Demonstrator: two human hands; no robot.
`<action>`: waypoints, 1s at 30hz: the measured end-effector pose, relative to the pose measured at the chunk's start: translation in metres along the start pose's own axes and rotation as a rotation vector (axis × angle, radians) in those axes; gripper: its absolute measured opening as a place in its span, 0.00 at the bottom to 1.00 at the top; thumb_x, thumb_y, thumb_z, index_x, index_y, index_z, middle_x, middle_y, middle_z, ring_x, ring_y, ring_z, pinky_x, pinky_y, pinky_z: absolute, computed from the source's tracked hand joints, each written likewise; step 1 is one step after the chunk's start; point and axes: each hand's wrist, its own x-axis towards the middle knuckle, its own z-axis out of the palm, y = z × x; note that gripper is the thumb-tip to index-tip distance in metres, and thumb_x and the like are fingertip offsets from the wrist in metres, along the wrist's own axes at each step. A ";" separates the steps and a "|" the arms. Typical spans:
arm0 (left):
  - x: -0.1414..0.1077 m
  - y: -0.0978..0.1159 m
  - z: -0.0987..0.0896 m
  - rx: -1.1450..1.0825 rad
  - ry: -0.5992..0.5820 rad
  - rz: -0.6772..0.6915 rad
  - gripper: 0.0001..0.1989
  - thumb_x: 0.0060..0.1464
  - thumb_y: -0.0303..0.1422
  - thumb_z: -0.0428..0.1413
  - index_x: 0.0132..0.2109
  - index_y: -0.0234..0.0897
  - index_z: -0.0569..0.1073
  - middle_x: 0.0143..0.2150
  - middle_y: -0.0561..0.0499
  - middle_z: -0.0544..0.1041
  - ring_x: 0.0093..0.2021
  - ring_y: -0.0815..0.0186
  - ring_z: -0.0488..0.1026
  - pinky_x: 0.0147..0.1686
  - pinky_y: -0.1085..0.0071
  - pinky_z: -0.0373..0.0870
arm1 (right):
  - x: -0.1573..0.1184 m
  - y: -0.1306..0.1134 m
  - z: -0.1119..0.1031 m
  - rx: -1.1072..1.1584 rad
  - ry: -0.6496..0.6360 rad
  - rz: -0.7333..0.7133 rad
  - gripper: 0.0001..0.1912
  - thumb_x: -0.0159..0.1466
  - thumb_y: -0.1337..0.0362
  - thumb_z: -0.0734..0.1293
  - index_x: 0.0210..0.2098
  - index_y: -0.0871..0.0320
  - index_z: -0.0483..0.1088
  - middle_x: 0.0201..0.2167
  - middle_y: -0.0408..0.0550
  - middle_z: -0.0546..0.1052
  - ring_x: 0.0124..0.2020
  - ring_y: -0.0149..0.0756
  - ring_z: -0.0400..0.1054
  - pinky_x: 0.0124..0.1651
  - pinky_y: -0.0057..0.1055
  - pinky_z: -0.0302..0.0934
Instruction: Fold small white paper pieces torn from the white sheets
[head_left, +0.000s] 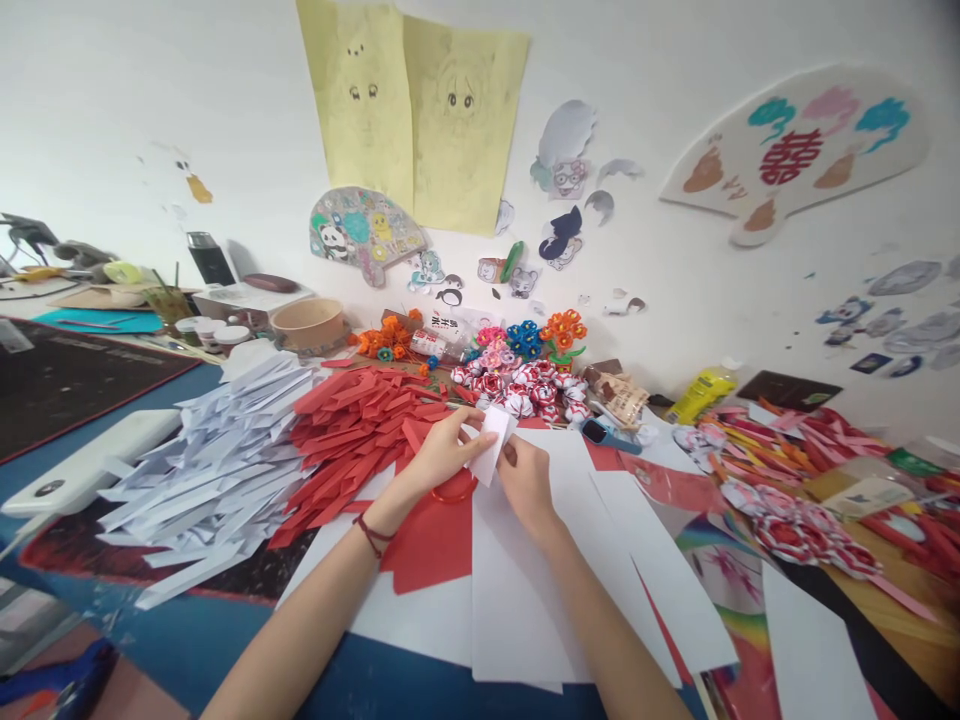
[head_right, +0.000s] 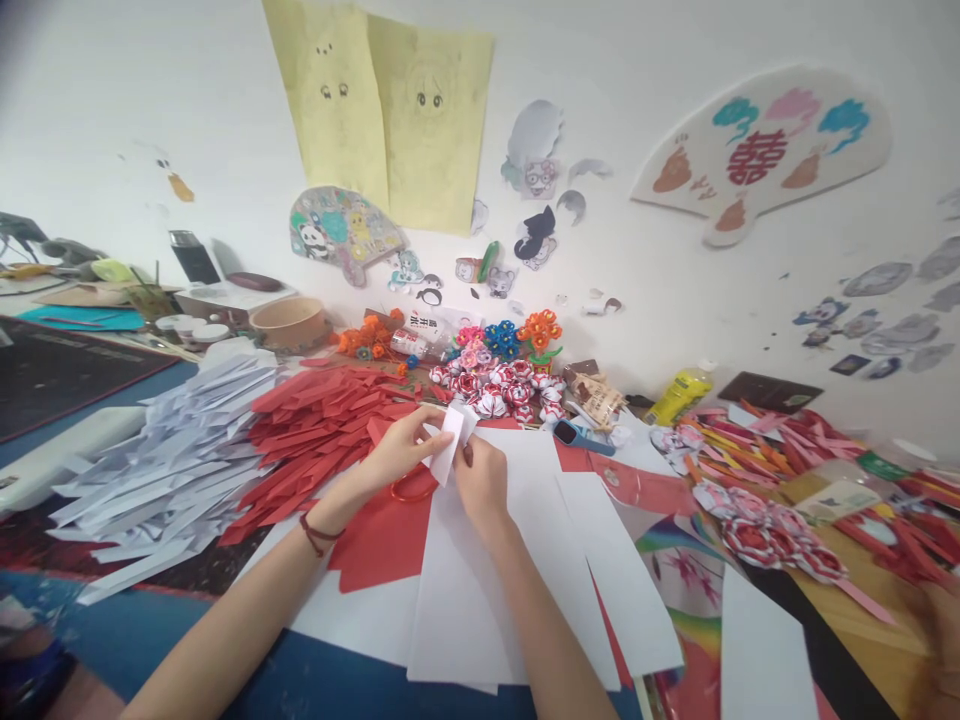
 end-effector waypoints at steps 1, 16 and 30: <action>0.000 -0.001 0.000 0.018 0.011 -0.001 0.19 0.53 0.43 0.56 0.48 0.36 0.71 0.46 0.46 0.76 0.37 0.66 0.73 0.37 0.72 0.70 | 0.000 -0.001 0.000 0.007 -0.012 -0.004 0.15 0.63 0.57 0.60 0.27 0.59 0.71 0.19 0.43 0.71 0.21 0.31 0.60 0.25 0.26 0.47; 0.002 0.000 -0.005 0.076 0.135 -0.027 0.13 0.52 0.40 0.57 0.41 0.36 0.75 0.38 0.50 0.78 0.32 0.68 0.73 0.32 0.74 0.67 | -0.001 -0.009 -0.008 0.315 -0.014 0.017 0.16 0.66 0.54 0.57 0.30 0.57 0.66 0.22 0.42 0.71 0.18 0.28 0.62 0.23 0.23 0.53; 0.002 0.000 -0.003 -0.003 0.118 -0.025 0.15 0.54 0.43 0.55 0.41 0.35 0.76 0.36 0.50 0.79 0.28 0.69 0.72 0.27 0.76 0.65 | 0.000 -0.008 -0.010 0.322 0.039 0.021 0.15 0.63 0.54 0.61 0.29 0.59 0.70 0.21 0.45 0.72 0.21 0.32 0.65 0.25 0.25 0.58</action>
